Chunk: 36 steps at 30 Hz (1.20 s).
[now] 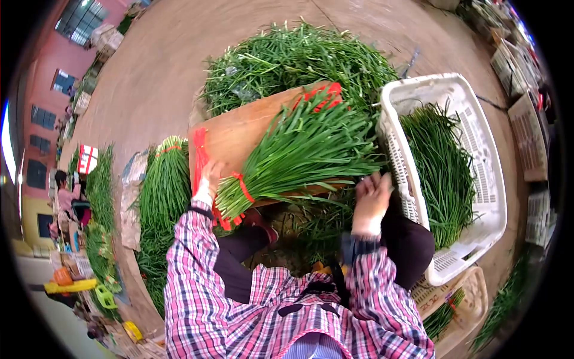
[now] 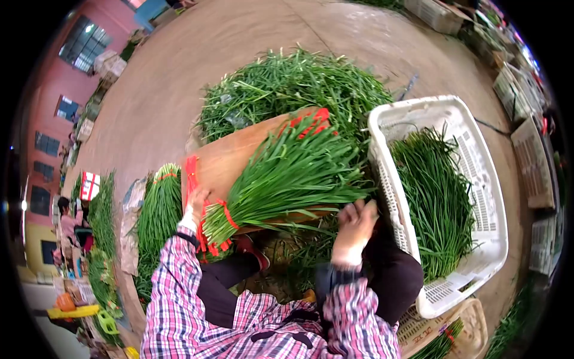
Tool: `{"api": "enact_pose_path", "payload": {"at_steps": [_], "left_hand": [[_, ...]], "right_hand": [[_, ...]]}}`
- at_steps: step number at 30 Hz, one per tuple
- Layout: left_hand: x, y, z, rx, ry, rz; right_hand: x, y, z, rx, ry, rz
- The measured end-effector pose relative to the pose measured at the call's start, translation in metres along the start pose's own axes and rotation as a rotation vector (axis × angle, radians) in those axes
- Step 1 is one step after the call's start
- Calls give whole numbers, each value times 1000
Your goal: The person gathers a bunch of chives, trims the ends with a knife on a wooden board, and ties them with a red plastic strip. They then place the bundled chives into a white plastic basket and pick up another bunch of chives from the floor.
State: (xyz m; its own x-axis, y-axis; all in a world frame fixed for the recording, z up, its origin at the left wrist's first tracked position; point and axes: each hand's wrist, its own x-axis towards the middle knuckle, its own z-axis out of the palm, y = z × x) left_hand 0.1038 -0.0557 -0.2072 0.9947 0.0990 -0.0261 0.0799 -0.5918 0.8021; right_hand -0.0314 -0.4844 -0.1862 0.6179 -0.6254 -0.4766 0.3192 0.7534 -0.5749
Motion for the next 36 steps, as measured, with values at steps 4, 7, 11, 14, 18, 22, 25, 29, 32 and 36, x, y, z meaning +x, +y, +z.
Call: {"api": "enact_pose_path", "payload": {"at_steps": [4,7,11,14,18,22,25,29,32,36], "left_hand": [[54,34,8,-58,-339,-96],[43,77,28,-61,-636,-344],[48,57,62,-219,-838,-424],[23,99,47,94,-838,-253],[-13,129,34,101,-968,-110],[-59,117,31,-32,-827,-38],[-83,128,16,-13,-678,122],[-100,176,-14,-190,-493,412],[-85,190,-40,652,62,1254],[-88,248,-57,-356,-356,432]], "right_hand": [[-111,40,-22,-476,-391,911],[-114,101,-24,-499,-422,864],[-90,134,12,-323,-307,805],[-85,151,18,-270,-275,793],[-89,145,10,-261,-316,762],[-97,119,3,-383,-485,647],[-105,87,24,-500,-632,420],[-119,38,102,-659,-884,46],[-134,-3,169,-693,-1058,-139],[-116,-17,220,-673,-1270,-187]]}}
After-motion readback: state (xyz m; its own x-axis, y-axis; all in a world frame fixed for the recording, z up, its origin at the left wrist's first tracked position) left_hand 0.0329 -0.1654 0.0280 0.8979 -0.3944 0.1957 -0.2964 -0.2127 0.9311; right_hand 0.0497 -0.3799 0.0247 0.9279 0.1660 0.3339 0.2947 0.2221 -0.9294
